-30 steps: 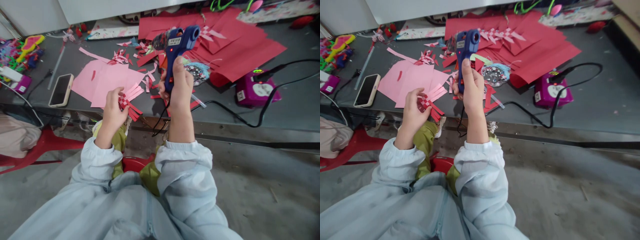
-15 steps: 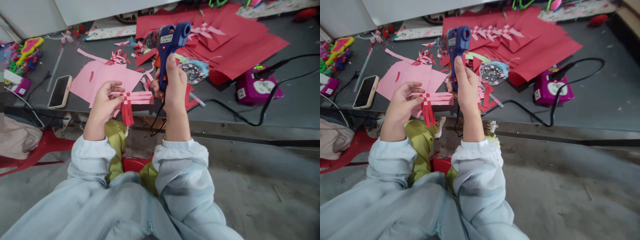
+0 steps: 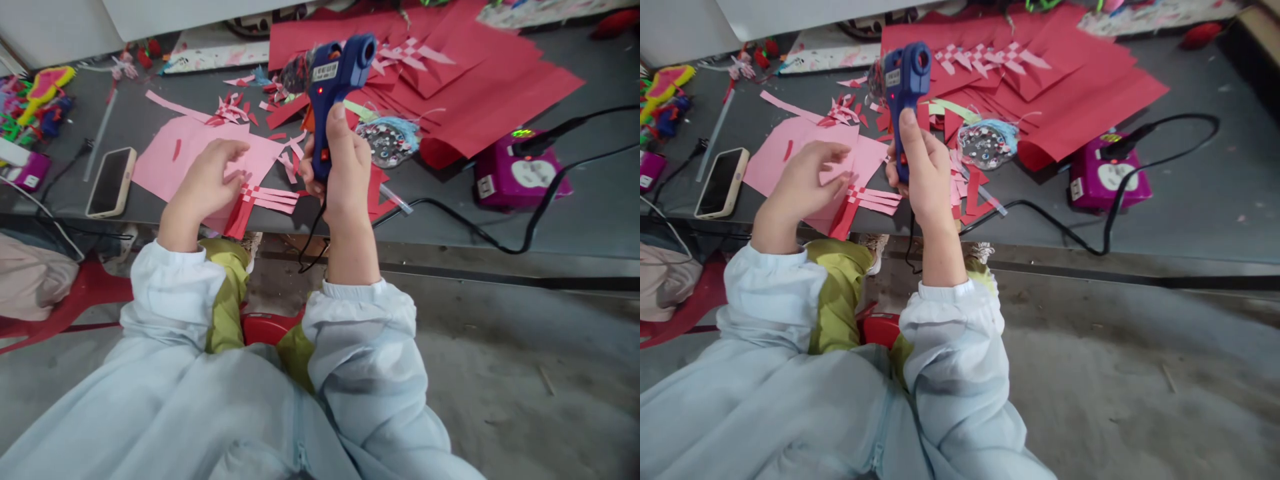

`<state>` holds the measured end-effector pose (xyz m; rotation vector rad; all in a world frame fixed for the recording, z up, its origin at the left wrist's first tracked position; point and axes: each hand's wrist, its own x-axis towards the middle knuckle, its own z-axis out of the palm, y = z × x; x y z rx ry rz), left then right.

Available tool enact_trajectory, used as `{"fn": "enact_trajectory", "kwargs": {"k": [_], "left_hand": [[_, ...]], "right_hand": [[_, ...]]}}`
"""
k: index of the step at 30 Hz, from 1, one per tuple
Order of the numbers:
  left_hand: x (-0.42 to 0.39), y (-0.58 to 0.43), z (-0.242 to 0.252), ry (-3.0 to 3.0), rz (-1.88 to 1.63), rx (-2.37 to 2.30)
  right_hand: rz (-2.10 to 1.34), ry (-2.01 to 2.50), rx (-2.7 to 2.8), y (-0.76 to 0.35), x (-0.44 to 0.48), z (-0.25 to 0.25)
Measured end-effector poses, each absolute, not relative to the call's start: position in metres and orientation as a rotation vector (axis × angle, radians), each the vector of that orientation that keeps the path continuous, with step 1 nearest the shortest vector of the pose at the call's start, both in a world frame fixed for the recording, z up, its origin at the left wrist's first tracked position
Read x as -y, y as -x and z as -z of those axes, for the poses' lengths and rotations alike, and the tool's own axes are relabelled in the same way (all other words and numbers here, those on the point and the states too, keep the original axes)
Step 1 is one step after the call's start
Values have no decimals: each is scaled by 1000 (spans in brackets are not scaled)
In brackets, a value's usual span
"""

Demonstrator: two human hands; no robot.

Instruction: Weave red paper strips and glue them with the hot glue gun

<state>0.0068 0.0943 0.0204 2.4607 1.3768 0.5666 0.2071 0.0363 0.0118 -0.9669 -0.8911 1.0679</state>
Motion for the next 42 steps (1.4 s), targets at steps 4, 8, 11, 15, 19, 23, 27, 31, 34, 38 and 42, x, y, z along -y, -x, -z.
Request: {"fn": "enact_trajectory", "kwargs": {"k": [4, 8, 11, 15, 19, 23, 27, 31, 34, 38, 42], "left_hand": [[-66, -3, -21, -2746, -460, -1499], [-28, -2, -14, -2803, -477, -1473], [-10, -4, -7, -2811, -502, -1501], [-3, -9, -2, -2779, -516, -1574], [-3, -14, 1, -2729, -559, -1671], [-3, -18, 4, -2667, -563, -1759], [-3, -16, 5, -2643, -606, -1722], [0, -13, 5, -2665, -627, -1724], [2, -14, 4, -2656, -639, -1730], [4, -14, 4, -2563, -683, -1775], [6, -11, 3, -2429, -795, -1808]], "right_hand": [[-1080, 943, 888, -208, -31, -17], [-1109, 898, 846, -206, -29, -21], [-1119, 890, 834, -203, -32, -20], [-1119, 918, 850, -200, -35, -19], [-1129, 947, 853, -198, -36, -21], [-1117, 920, 862, -194, -38, -24], [-1102, 978, 872, -191, -41, -23], [-1082, 1007, 887, -189, -45, -21], [-1058, 1010, 885, -188, -48, -19], [-1075, 1104, 894, -188, -50, -19], [-1077, 1149, 907, -187, -50, -20]]}}
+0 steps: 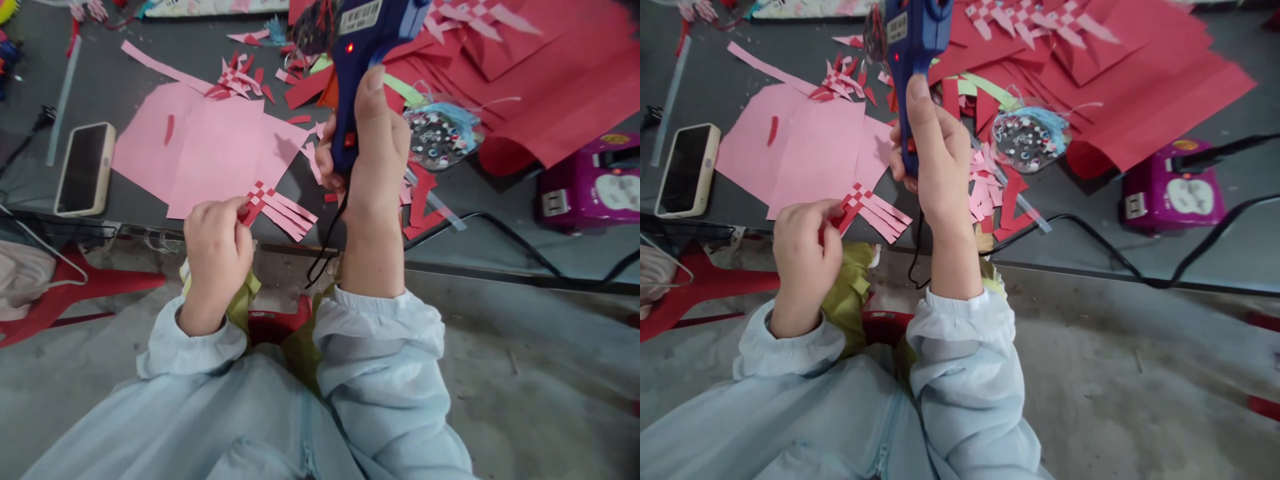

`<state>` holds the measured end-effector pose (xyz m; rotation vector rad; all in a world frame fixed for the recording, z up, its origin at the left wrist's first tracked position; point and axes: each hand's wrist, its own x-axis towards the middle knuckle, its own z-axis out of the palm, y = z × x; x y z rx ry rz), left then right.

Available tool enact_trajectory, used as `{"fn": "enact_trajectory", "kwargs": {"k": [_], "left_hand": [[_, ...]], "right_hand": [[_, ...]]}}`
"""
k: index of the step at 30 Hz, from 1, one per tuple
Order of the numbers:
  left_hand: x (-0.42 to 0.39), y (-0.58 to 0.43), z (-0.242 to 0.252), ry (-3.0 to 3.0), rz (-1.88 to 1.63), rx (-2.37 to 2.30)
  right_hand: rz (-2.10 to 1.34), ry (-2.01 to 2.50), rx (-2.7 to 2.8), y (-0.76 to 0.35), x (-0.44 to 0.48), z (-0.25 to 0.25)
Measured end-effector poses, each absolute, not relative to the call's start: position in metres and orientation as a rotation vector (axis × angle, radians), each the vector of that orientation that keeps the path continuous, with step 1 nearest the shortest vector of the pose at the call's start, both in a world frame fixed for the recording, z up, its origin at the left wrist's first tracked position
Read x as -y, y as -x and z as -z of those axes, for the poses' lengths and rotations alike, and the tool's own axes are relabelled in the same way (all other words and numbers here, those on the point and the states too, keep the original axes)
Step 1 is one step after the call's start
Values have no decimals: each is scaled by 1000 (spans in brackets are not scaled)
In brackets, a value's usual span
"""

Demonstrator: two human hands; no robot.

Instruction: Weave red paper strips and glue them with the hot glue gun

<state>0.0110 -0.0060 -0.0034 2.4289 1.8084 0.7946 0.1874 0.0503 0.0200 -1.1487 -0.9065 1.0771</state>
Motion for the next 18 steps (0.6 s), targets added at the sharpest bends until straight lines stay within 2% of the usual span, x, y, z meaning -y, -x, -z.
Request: {"fn": "enact_trajectory", "kwargs": {"k": [4, 18], "left_hand": [[8, -9, 2, -2297, -910, -1839], [11, 1, 1, -2410, -817, -1773]], "right_hand": [[-1037, 1106, 896, -188, -50, -22], [-1013, 1062, 877, -188, -51, -20]]}}
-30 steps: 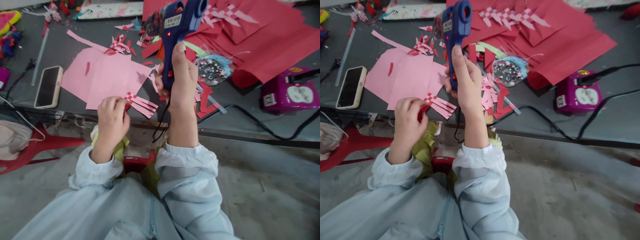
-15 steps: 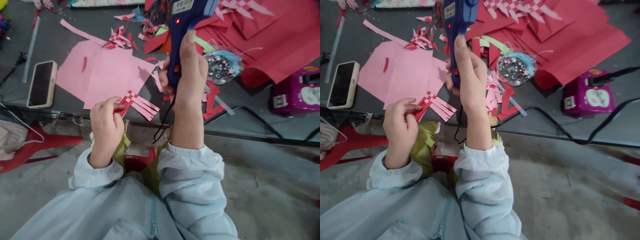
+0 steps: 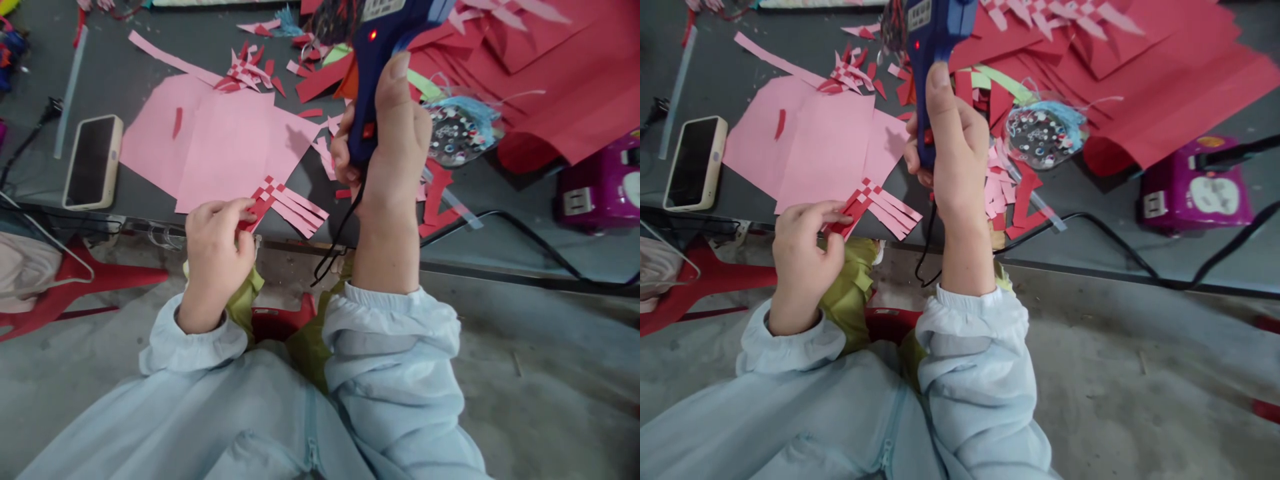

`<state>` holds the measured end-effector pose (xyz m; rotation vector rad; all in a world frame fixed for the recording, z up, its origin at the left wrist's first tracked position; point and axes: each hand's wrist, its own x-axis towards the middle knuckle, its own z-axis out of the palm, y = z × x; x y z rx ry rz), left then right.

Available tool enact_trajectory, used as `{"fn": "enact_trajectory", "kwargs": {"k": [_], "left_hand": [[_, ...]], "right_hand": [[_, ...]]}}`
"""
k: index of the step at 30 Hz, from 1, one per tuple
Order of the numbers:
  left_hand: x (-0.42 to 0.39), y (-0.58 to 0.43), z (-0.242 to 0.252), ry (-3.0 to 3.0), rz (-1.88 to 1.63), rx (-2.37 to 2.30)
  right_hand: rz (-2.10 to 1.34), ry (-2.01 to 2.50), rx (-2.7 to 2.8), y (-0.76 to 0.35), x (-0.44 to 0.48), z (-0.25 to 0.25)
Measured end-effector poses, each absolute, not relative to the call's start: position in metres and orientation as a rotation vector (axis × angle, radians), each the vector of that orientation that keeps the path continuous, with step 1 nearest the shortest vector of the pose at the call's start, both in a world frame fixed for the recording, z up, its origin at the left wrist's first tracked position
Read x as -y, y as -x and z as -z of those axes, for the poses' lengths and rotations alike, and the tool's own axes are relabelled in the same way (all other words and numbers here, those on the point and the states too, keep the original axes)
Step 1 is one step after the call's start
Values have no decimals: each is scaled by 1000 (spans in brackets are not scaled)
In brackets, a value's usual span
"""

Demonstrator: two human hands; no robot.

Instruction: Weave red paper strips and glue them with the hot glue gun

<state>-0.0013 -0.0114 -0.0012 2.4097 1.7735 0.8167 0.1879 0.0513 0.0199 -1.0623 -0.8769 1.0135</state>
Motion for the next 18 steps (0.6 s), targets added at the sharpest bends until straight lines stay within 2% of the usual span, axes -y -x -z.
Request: {"fn": "enact_trajectory", "kwargs": {"k": [18], "left_hand": [[7, -8, 5, -2711, -439, -1625]], "right_hand": [[-1028, 1059, 851, -187, -48, -24]]}}
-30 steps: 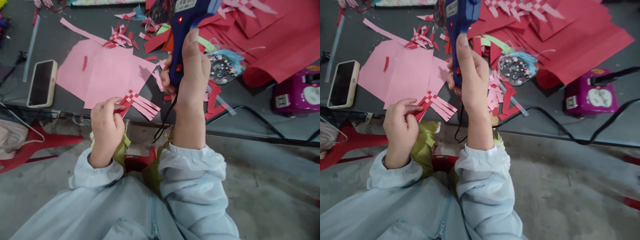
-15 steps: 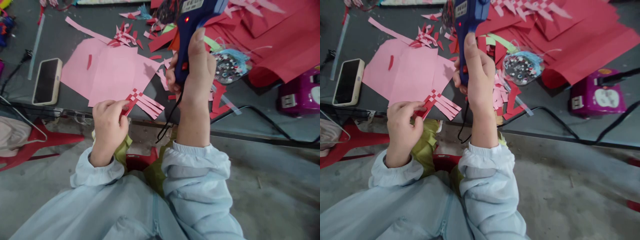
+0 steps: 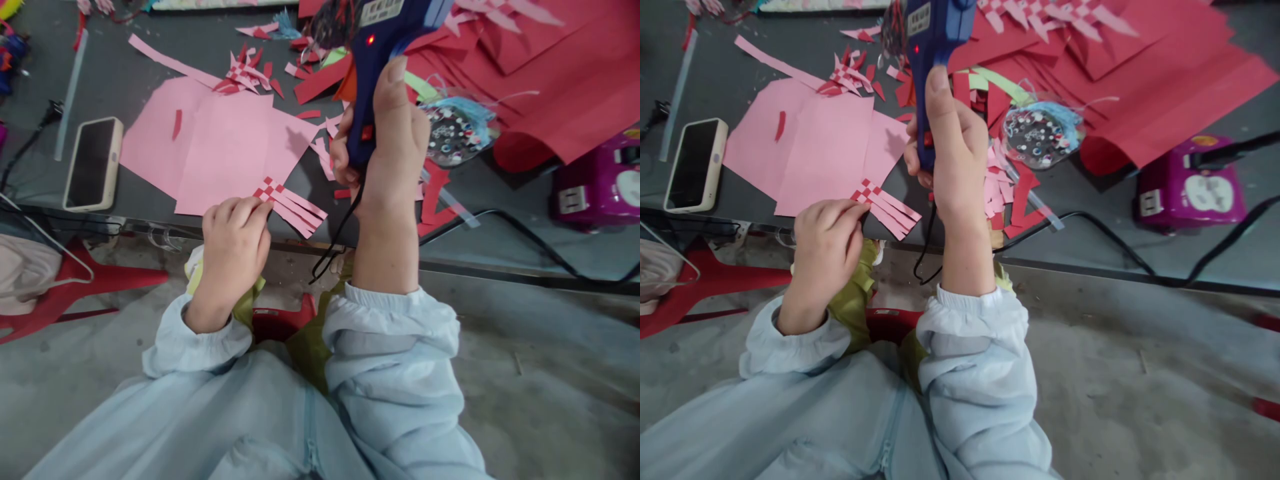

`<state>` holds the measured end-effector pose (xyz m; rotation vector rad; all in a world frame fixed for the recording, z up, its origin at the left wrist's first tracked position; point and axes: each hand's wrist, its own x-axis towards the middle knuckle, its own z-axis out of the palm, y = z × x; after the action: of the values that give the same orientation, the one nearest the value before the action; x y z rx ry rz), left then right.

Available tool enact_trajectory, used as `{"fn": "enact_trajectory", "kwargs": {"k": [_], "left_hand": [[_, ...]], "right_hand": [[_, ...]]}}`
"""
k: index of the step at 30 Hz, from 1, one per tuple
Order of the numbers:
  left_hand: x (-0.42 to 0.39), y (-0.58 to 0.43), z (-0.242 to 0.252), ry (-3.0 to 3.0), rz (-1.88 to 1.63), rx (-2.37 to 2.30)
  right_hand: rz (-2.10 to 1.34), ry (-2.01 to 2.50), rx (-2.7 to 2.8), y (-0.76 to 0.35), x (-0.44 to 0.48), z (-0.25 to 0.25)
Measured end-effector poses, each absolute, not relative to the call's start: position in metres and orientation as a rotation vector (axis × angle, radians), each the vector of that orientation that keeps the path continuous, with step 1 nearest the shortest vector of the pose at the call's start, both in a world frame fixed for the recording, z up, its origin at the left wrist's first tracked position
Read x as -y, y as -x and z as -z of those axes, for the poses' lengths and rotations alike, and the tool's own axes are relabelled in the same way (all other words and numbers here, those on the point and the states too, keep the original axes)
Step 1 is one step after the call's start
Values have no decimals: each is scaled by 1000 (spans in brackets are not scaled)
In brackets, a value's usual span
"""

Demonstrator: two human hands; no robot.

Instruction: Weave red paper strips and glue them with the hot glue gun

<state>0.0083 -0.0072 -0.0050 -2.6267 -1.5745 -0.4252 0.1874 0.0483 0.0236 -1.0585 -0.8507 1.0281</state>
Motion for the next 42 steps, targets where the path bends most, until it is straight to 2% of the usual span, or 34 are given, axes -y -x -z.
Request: {"fn": "enact_trajectory", "kwargs": {"k": [21, 31, 42], "left_hand": [[6, -9, 5, 2645, 476, 1547], [7, -13, 2, 2629, 312, 1538], [9, -13, -1, 2658, 389, 1583]], "right_hand": [[-1001, 1042, 884, -189, -50, -20], [-1026, 1051, 874, -189, -48, -22], [-1042, 1042, 856, -188, -46, -25]]}}
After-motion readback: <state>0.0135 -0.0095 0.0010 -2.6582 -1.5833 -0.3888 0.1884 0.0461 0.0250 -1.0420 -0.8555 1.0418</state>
